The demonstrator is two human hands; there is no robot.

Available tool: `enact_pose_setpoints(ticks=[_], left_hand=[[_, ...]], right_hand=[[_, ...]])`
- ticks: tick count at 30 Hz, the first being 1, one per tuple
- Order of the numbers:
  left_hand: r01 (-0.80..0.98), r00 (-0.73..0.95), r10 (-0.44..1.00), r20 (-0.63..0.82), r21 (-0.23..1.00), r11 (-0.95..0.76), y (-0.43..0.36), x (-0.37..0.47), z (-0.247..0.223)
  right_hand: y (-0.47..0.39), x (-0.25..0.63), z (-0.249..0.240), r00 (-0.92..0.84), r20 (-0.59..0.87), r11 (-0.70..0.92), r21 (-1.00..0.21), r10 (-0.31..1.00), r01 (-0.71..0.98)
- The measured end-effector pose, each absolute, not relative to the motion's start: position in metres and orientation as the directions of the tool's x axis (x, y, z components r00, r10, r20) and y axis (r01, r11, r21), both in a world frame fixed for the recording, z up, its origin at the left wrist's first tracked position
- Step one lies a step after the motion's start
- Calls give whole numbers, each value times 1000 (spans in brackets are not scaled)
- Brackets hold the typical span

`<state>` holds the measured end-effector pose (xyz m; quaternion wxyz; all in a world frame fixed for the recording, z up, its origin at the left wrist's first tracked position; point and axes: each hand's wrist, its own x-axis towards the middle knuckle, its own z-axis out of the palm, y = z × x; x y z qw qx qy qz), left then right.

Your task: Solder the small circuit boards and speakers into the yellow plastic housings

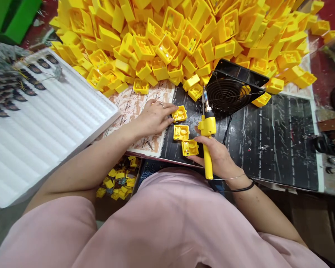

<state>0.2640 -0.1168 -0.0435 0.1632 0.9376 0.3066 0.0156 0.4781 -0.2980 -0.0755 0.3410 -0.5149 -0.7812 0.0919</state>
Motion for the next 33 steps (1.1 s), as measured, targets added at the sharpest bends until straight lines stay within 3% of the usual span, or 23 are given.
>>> enact_pose_setpoints(ticks=[4,8,13,19,24,28,30,33], left_hand=[[548,820,571,-25,322,-772,-125,259,-45],[645,719,692,67,308,-699,-109,226,-39],[675,719,694,-36,274,-685,-99,192,-44],[768,640,756,-136,137,-626,-93,227,-38],[656,748,653,-122,290,-697,-67,267,-32],[565,824,523,-216,358,-743,-57,283,-26],[615,786,583,-206,353,-705,-62,285,-22],[773,616,784,-80,254,-581,-77,284,-20]], right_hand=[[-299,468,-81,-214,473,448,-464,855,764],[-296,473,-79,-200,501,449,-446,842,774],[-295,481,-75,-213,469,449,-476,857,757],[-289,477,-75,-280,476,510,-468,833,722],[-290,478,-73,-255,483,497,-481,838,722],[-292,480,-71,-245,505,506,-482,828,716],[-292,481,-70,-249,504,502,-466,827,728],[-291,480,-69,-277,494,499,-403,824,767]])
